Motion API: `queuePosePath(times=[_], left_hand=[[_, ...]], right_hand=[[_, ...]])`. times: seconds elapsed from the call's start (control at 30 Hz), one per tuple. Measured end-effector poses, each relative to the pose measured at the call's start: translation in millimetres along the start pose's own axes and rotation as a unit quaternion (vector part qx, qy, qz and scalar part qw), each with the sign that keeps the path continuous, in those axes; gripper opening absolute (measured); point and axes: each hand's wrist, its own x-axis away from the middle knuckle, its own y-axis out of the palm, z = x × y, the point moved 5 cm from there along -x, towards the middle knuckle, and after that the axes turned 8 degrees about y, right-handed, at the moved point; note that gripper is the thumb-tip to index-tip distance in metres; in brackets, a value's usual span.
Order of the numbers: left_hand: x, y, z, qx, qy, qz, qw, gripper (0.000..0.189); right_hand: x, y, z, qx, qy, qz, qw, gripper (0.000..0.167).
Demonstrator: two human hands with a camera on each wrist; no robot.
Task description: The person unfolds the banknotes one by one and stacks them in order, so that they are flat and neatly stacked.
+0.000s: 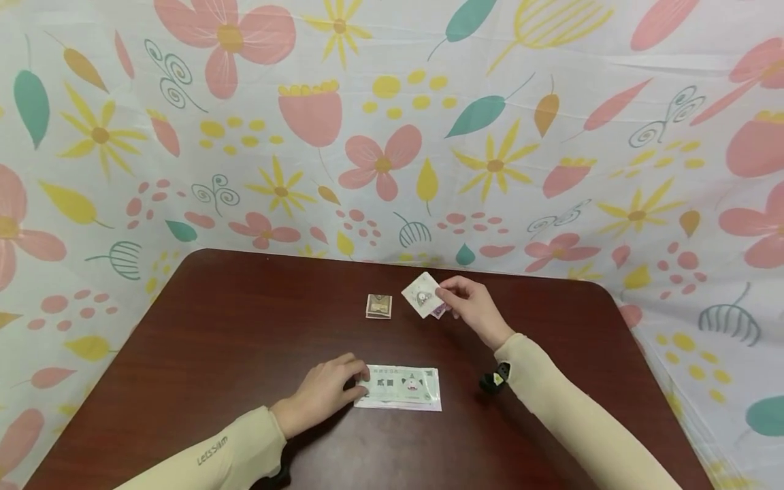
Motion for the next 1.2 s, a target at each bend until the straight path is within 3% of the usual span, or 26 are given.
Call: queuePosePath(times=[0.23,0.53,0.93,1.07,1.2], left_hand=[[0.4,-0.8,-0.2,0.002,-0.001,-0.001,1.0,0.016],[-0.2,-2.2,0.6,-0.008,0.01,-0.006,0.9999,0.015],[-3.5,-7.7,0.5,-0.032,0.028,-0.019,0.9989,0.017],[-4.6,-10.7,0.9,-0.037,0.033,-0.002,0.9988,0.014],[-6.1,-11.7,1.7,-0.003,0.025,0.023,0.9994,0.008]], right_hand=[[31.1,-3.2,1.8,0.041,0.004,0.01,0.9991,0.022],[59.5,-3.2,8.4,0.073,-0.023,0.03,0.9966,0.017],[72.2,5.2,20.0,0.059,-0.043,0.007,0.9973,0.012],[75.6,11.2,20.9,0.05,-0.055,-0.006,0.9972,0.011],[82.9,21.5,23.2,0.051,-0.087,-0.029,0.9945,0.006]])
